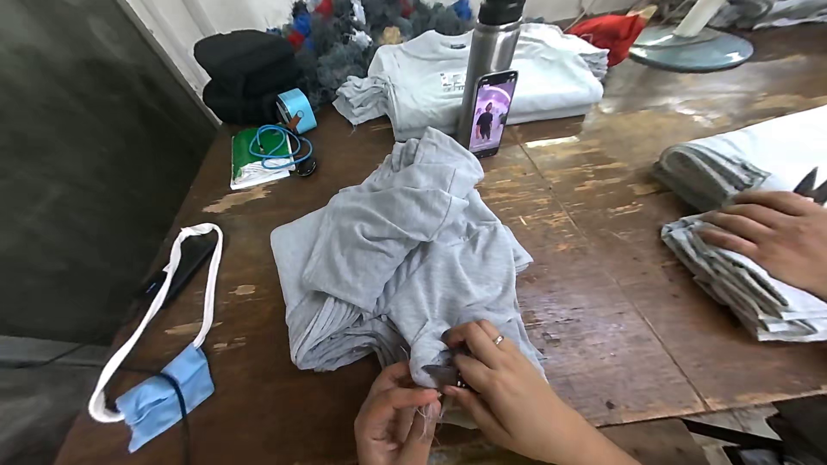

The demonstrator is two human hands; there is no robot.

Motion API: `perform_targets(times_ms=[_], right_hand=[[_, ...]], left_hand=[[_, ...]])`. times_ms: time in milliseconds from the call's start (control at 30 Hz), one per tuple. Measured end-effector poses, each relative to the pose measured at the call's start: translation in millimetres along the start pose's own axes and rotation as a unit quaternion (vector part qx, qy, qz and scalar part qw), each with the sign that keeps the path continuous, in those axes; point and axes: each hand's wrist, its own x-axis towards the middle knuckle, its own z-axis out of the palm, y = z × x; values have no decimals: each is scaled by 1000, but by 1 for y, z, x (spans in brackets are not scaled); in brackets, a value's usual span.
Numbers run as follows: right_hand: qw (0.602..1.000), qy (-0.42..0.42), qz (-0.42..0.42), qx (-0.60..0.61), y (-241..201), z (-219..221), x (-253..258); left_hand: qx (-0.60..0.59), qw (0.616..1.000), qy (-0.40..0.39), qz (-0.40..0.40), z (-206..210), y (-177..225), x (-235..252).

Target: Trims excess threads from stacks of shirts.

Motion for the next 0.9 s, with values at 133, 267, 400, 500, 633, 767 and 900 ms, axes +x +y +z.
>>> perform_targets(times_ms=[133, 267, 400, 500, 633, 767, 900], right_hand=[[885, 383, -266, 10, 87, 92, 30], [868, 442, -224, -16, 86, 87, 35], [834, 493, -245, 48, 91, 87, 43], [783, 508, -317, 166, 96, 83, 29], [845, 450, -277, 87, 113, 84, 24], [909, 343, -235, -9, 117, 90, 23], [906, 335, -256, -41, 117, 91, 22]], left_hand=[[16, 1000, 26, 2, 1, -1, 1], [41, 996, 79, 1, 8, 1, 7], [153, 983, 70, 74, 2, 2, 9], [252, 955, 22, 157, -18, 1, 11], [350, 916, -81, 180, -35, 3, 16], [355, 915, -117, 150, -43, 3, 14], [346, 922, -91, 149, -39, 4, 14]])
